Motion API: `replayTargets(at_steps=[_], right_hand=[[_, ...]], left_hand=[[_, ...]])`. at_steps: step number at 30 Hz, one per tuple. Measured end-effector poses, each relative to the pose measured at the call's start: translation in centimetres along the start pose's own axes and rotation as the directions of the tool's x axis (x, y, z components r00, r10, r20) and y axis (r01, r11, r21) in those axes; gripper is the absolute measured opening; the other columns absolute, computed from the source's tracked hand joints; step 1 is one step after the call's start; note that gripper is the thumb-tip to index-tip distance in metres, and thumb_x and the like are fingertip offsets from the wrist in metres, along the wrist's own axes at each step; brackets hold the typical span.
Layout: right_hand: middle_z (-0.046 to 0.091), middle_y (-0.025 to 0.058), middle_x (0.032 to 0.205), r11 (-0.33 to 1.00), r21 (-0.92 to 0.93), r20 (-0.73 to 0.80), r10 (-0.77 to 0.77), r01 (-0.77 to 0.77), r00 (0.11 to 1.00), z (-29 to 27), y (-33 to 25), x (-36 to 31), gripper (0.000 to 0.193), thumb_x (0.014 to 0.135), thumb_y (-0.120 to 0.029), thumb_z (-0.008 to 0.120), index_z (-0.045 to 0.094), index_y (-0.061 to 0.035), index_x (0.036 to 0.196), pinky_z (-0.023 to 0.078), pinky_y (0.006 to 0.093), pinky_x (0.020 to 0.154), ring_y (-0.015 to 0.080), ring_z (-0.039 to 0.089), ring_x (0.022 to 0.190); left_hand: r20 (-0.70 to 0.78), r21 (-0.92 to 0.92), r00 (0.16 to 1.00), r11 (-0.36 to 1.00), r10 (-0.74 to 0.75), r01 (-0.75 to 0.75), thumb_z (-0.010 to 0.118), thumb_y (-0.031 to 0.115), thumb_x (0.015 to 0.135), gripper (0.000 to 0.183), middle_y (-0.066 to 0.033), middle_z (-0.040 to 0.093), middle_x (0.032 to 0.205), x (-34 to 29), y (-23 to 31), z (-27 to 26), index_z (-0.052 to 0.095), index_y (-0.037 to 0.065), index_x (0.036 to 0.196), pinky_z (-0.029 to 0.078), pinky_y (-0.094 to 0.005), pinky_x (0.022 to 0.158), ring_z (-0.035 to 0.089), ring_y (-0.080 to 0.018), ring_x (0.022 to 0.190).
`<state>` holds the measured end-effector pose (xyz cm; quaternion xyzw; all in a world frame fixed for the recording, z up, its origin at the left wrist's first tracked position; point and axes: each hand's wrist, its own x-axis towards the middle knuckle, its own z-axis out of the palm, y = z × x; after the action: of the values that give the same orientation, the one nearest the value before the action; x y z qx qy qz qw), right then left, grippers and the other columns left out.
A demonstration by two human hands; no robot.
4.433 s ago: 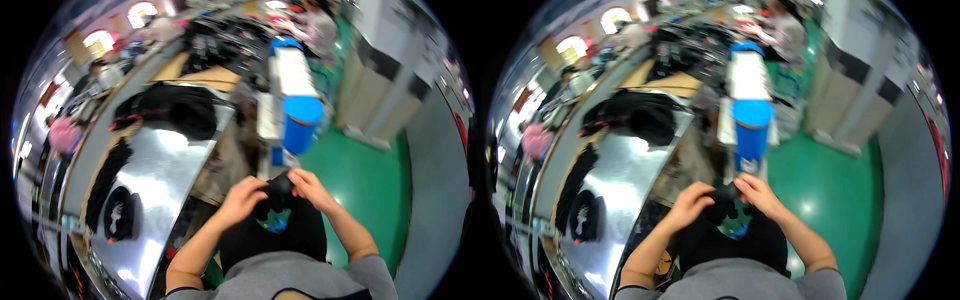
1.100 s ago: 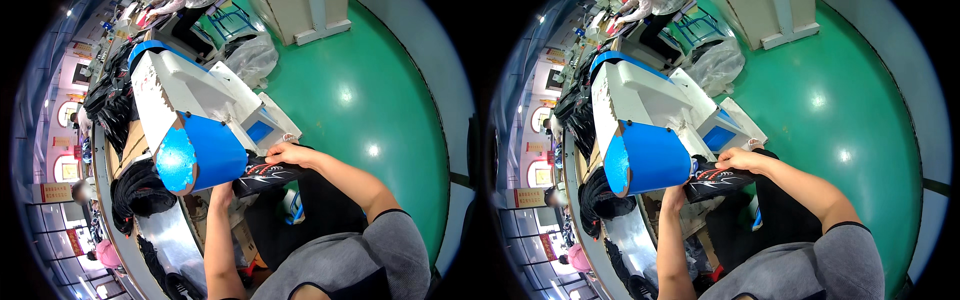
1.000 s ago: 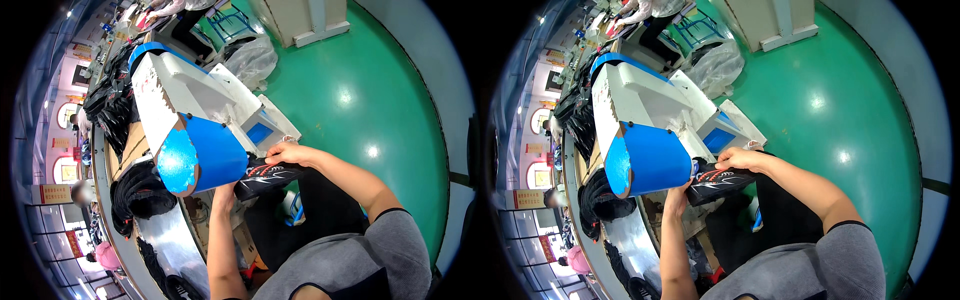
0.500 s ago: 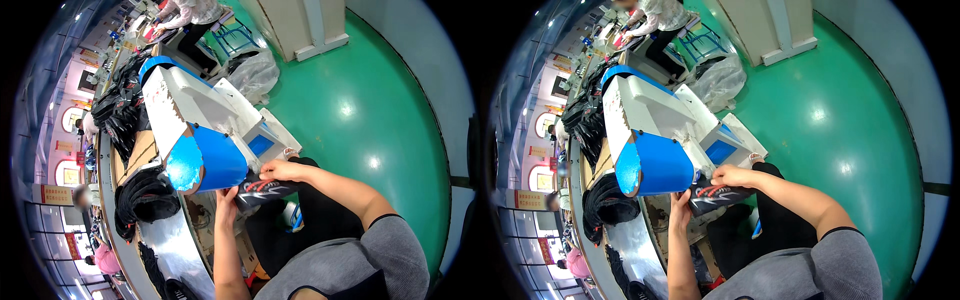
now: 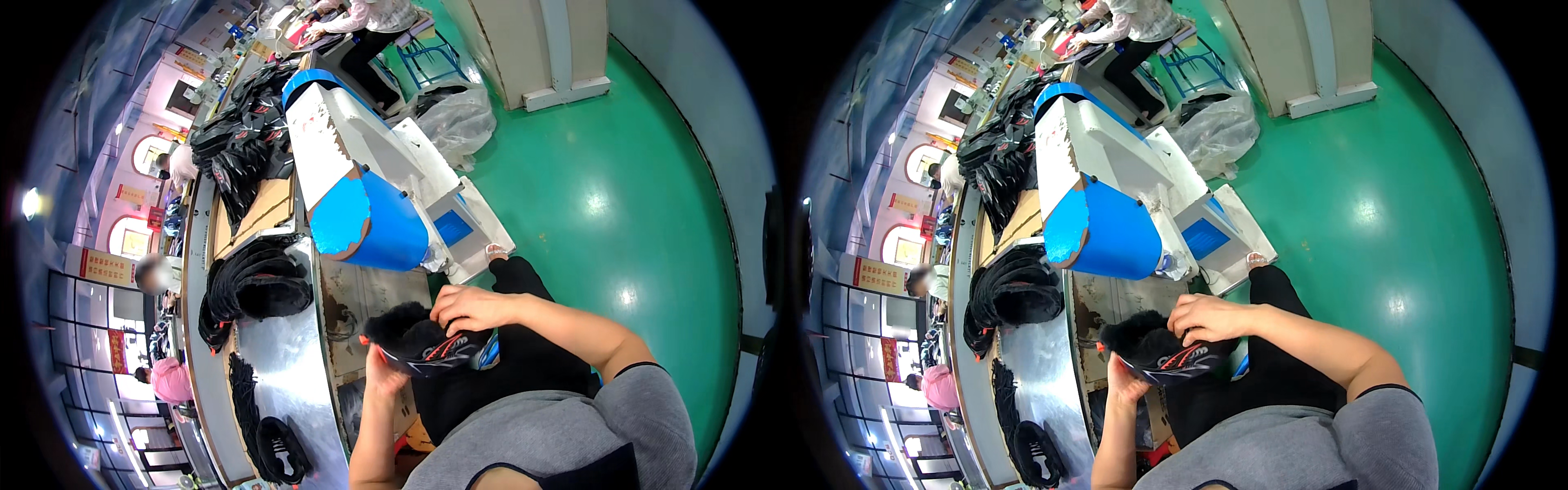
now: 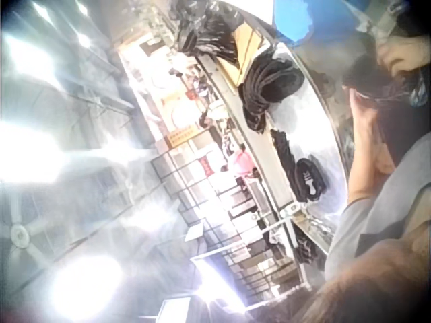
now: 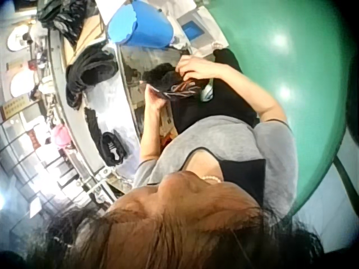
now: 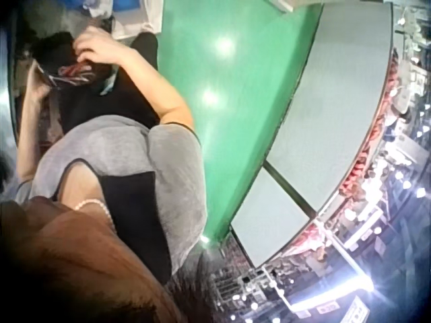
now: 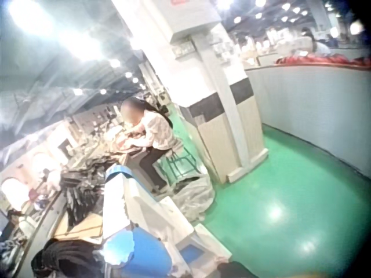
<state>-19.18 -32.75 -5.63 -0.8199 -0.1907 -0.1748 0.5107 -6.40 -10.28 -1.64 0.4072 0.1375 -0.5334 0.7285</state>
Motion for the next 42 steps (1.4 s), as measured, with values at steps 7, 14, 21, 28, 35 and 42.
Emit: replayTargets(at_steps=[7, 14, 21, 28, 35, 42], right_hand=[[0.06, 0.0064, 0.111, 0.975, -0.214, -0.198, 0.023, -0.066, 0.98, 2.8, 0.1, -0.9, 0.021, 0.076, 0.0, 0.06, 0.063, -0.0043, 0.097, 0.043, 0.0392, 0.088, 0.0273, 0.051, 0.108], [0.057, 0.0032, 0.075, 0.41, 0.828, -0.083, 0.764, -0.382, 0.639, 1.5, 2.1, 0.7, 0.035, 0.089, -0.016, 0.061, 0.05, 0.0015, 0.118, 0.042, 0.0233, 0.053, 0.0096, 0.054, 0.063], [0.051, 0.0021, 0.081, 0.32, 0.904, -0.09, 0.792, -0.284, 0.604, 0.8, 4.9, 1.3, 0.029, 0.084, -0.008, 0.067, 0.051, -0.0024, 0.108, 0.035, 0.0196, 0.05, 0.0076, 0.049, 0.064], [0.053, 0.004, 0.076, 0.453, 0.871, -0.295, 0.79, -0.189, 0.537, 1.8, 5.6, 2.2, 0.024, 0.084, -0.001, 0.061, 0.049, 0.0022, 0.105, 0.043, 0.0231, 0.051, 0.0105, 0.054, 0.06], [0.057, 0.0073, 0.073, 0.545, 0.829, -0.475, 0.806, -0.127, 0.354, 1.2, 6.5, 4.6, 0.012, 0.083, 0.001, 0.059, 0.051, 0.0046, 0.092, 0.049, 0.0275, 0.056, 0.0139, 0.06, 0.061], [0.057, 0.006, 0.084, 0.496, 0.844, -0.388, 0.826, -0.202, 0.409, 1.1, 5.8, 2.7, 0.015, 0.088, -0.002, 0.056, 0.053, 0.0018, 0.102, 0.046, 0.024, 0.069, 0.0115, 0.056, 0.074]], left_hand=[[0.16, 0.229, 0.985, 0.973, -0.07, 0.032, 0.061, 0.024, 0.084, 0.049, -0.016, 0.059, 0.118, 0.0, 1.7, -2.2, 0.05, -0.003, 0.124, 0.044, -0.0415, 0.097, 0.06, -0.028, 0.107], [0.137, 0.63, 0.968, 0.736, 0.21, -0.249, 0.068, 0.003, 0.078, 0.04, -0.0063, 0.062, 0.111, 2.7, -0.1, 4.1, 0.056, 0.001, 0.117, 0.045, -0.0321, 0.091, 0.059, -0.0179, 0.103], [-0.107, 0.476, 0.942, 0.849, 0.317, -0.232, 0.069, 0.009, 0.082, 0.05, -0.0137, 0.059, 0.113, 7.6, -1.0, 5.2, 0.045, -0.008, 0.123, 0.049, -0.0366, 0.088, 0.056, -0.0222, 0.108], [-0.029, 0.504, 0.884, 0.771, 0.467, -0.39, 0.062, 0.004, 0.085, 0.032, -0.0152, 0.061, 0.106, 9.4, -1.6, 5.9, 0.052, -0.006, 0.113, 0.054, -0.0364, 0.077, 0.064, -0.0242, 0.091], [-0.058, 0.408, 0.951, 0.877, 0.302, -0.253, 0.05, 0.018, 0.091, 0.03, -0.0162, 0.062, 0.105, 13.1, 0.6, 5.4, 0.054, -0.002, 0.113, 0.053, -0.0395, 0.083, 0.064, -0.0285, 0.093], [-0.003, 0.458, 0.907, 0.807, 0.421, -0.373, 0.055, 0.007, 0.088, 0.027, -0.0134, 0.061, 0.108, 12.3, -0.9, 6.2, 0.05, -0.001, 0.114, 0.055, -0.037, 0.079, 0.064, -0.0241, 0.093]])
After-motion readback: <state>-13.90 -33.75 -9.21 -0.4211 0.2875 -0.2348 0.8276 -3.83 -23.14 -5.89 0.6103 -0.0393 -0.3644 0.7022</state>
